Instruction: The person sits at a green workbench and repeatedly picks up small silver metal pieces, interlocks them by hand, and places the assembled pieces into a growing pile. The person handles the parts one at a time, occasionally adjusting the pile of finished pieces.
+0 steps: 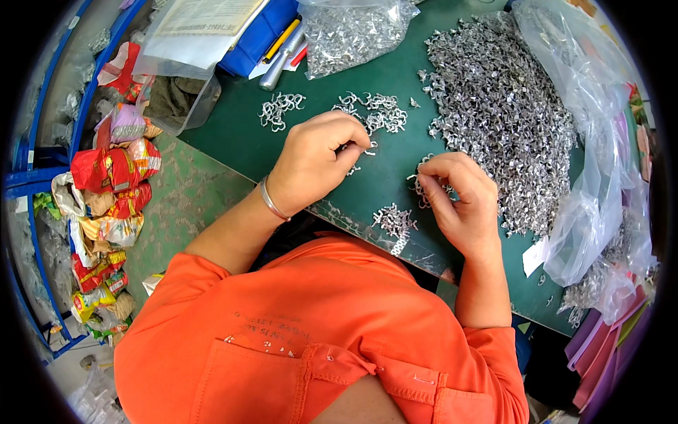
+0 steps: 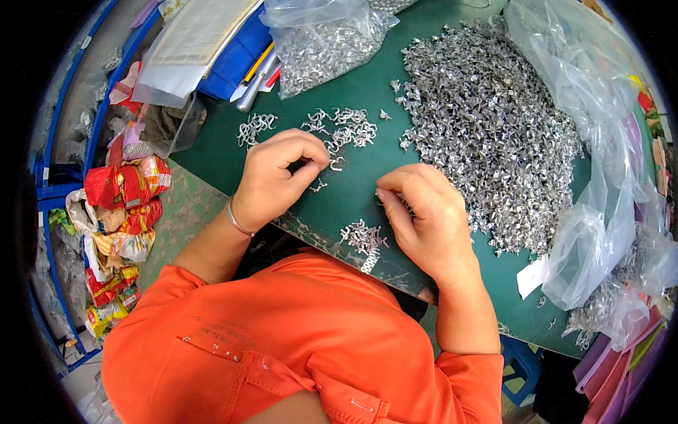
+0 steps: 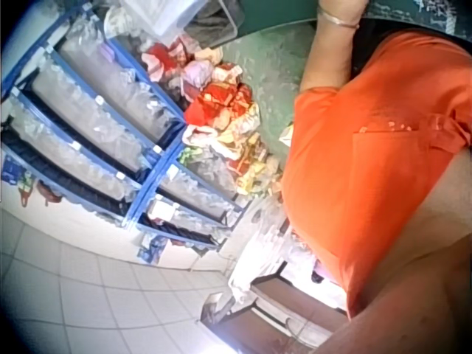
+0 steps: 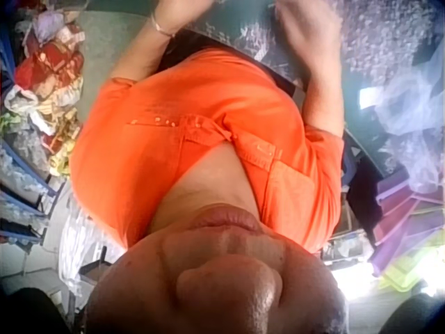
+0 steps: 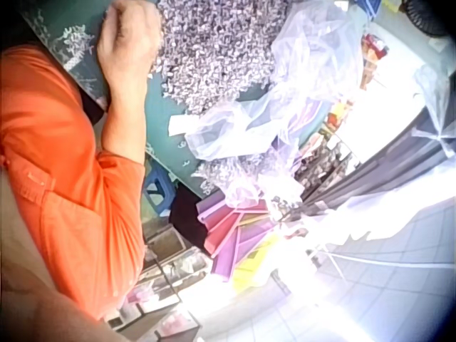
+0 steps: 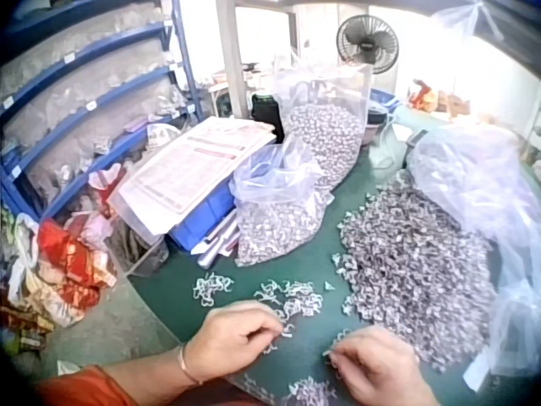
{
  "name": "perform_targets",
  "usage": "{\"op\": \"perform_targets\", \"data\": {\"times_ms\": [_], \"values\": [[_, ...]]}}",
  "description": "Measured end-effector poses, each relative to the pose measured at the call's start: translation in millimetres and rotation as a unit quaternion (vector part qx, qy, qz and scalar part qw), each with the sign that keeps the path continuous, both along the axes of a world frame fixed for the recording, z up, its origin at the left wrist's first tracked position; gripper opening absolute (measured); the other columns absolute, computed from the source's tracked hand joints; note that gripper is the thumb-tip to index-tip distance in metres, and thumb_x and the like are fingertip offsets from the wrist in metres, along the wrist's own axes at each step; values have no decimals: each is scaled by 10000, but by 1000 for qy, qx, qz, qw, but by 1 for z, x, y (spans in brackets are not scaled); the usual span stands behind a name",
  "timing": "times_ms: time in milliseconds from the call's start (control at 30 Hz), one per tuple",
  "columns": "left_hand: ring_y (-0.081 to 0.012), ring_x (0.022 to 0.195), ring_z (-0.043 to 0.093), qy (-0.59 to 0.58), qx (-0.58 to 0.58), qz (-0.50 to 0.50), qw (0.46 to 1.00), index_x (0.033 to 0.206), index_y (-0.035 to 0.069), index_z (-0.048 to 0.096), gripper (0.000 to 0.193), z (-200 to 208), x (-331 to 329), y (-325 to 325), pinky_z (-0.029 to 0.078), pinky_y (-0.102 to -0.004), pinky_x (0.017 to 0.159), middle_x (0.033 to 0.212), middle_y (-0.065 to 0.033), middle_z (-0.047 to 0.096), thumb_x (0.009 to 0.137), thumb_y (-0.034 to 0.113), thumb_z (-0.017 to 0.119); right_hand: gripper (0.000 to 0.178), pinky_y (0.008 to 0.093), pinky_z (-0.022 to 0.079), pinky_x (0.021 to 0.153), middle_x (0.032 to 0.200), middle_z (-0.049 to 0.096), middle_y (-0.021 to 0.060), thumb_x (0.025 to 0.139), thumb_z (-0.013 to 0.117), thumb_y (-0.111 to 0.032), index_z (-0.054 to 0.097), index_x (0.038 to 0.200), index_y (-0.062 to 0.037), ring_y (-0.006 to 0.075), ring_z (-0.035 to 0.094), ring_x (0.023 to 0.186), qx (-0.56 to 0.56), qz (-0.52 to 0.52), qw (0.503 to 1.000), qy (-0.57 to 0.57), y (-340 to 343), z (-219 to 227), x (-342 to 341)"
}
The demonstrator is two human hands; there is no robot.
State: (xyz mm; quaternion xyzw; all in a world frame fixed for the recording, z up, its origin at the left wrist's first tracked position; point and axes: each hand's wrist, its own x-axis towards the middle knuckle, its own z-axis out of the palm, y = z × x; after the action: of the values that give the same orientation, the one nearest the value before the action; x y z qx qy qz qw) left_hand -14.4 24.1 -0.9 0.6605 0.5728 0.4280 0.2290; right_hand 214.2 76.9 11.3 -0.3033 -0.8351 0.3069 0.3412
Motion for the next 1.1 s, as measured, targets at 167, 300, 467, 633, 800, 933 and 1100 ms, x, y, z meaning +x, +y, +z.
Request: {"op": "perform_targets", "data": {"times_ms": [167, 300, 467, 633, 800, 933, 1100], "values": [[-269, 828, 679, 35, 171, -91, 980, 841, 19, 672, 195, 1, 20, -3, 543, -344, 733, 906, -112, 689, 700, -108, 718, 171, 249, 560, 675, 876, 693, 77, 847, 766, -44, 643, 957, 3, 108, 677, 764, -230, -27, 964, 132, -15, -10, -9], [-275, 850, 674, 12, 202, -106, 974, 869, 16, 665, 229, -7, 31, -6, 541, -345, 745, 930, -117, 679, 696, -118, 730, 146, 244, 560, 697, 879, 683, 60, 849, 736, 10, 626, 944, 1, 93, 670, 800, -262, -13, 951, 163, -17, -17, -7], [-157, 930, 650, -219, 20, -60, 974, 1036, -3, 653, 220, -8, 39, -15, 533, -267, 780, 997, -93, 649, 840, -96, 690, 160, 248, 561, 707, 872, 675, 56, 836, 710, 49, 611, 949, -6, 102, 669, 795, -227, -34, 958, 174, -17, -13, -9], [-129, 884, 653, -211, -45, -124, 969, 1057, -43, 655, 149, -7, 26, -14, 544, -248, 758, 1013, -97, 634, 909, -41, 661, 222, 256, 555, 680, 867, 675, 62, 800, 724, 58, 598, 961, -27, 137, 681, 762, -102, -22, 985, 140, -17, -14, -8], [-137, 844, 675, -302, -90, -121, 941, 1029, -38, 660, 103, -4, 32, -15, 551, -242, 725, 1003, -93, 648, 929, -43, 633, 263, 273, 549, 661, 857, 675, 71, 775, 733, 69, 587, 965, -40, 167, 677, 741, -68, -35, 985, 157, -18, -15, -11], [-159, 872, 689, -386, -149, -124, 902, 1013, -46, 658, 95, -1, 33, -16, 569, -262, 754, 998, -105, 666, 921, -52, 639, 298, 315, 542, 660, 850, 667, 93, 735, 724, 103, 589, 960, -38, 244, 673, 754, 69, -13, 991, 116, -11, -10, -9], [-184, 879, 700, -462, -187, -115, 859, 999, -50, 656, 109, -1, 33, -13, 589, -292, 779, 990, -122, 676, 894, -81, 654, 322, 346, 537, 674, 886, 664, 121, 704, 679, 158, 602, 958, -24, 289, 658, 783, 97, 16, 989, 115, -10, -4, -9]]}}
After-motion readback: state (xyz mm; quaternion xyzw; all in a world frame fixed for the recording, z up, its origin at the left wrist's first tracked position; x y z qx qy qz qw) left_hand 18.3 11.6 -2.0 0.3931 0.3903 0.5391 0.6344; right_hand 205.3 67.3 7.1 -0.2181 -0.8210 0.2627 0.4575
